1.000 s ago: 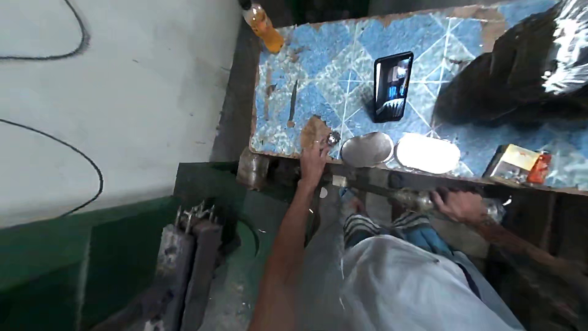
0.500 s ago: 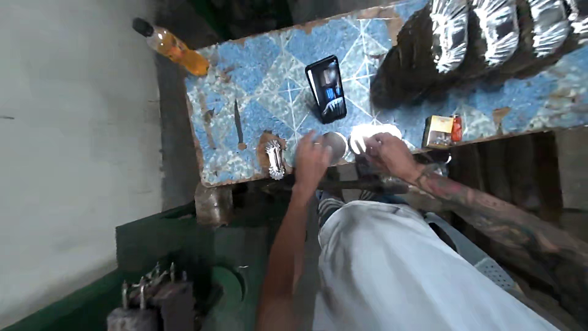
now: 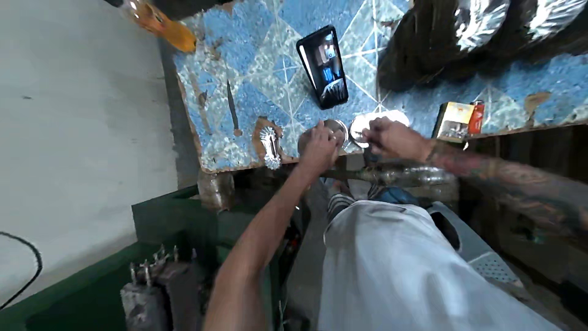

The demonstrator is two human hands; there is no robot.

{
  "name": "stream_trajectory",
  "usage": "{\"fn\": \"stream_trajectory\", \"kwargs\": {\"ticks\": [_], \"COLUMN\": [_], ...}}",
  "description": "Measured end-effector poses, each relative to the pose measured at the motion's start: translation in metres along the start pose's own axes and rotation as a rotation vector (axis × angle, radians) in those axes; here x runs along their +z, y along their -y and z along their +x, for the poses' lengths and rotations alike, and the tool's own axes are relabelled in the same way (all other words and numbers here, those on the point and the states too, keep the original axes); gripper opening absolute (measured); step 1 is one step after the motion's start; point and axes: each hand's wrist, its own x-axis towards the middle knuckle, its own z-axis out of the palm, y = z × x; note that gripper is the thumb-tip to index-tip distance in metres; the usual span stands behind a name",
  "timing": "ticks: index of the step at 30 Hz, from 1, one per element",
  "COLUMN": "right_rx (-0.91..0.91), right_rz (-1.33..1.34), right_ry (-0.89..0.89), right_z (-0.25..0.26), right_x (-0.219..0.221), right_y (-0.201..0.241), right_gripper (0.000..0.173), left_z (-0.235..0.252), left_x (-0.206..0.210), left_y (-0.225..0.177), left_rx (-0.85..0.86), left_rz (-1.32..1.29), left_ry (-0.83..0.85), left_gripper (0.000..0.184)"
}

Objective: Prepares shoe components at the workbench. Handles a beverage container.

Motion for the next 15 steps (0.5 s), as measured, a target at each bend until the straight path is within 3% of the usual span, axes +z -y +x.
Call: {"fn": "stream_trajectory", "kwargs": {"ticks": [3,5,7,9,11,15], "right_rx": [0.063,0.097,0.144,0.217,0.249,0.221], "right_rz": [-0.159,-0.057,0.244,0.606,0.920,1.569], "right_ry": [-0.233,-0.404,-0.645,-0.777,-0.716,-0.314], "right_z": [-0.013,-0.025,-0.049,-0.063,-0.065,-0.081], "right_x": [0.031,0.024,0.006,-0.006,-0.002,-0.008], "right_y": [0.012,0.032,0.074,0.114,0.136,0.133], "right_gripper": [0.053,0.046,0.036,0.033,0.030,0.024], "left_z": [-0.013,-0.037,-0.070,-0.088,-0.089,-0.107], "left_x": [0.018,-0.002,-0.019,-0.014,0.001,-0.010], "left_y": [-0.011,-0.032,-0.065,-0.084,-0.102,-0.135], "left_rx": [-0.034,-0.105,-0.274,-0.378,-0.413,-0.432], "left_rz": [0.028,-0.150,-0.647,-1.251,-1.627,-2.041], "left_ry": [-0.201,-0.361,-0.529,-0.552,-0.547,-0.498], "left_gripper": [0.045,0.034,0.028,0.027,0.026,0.017]}}
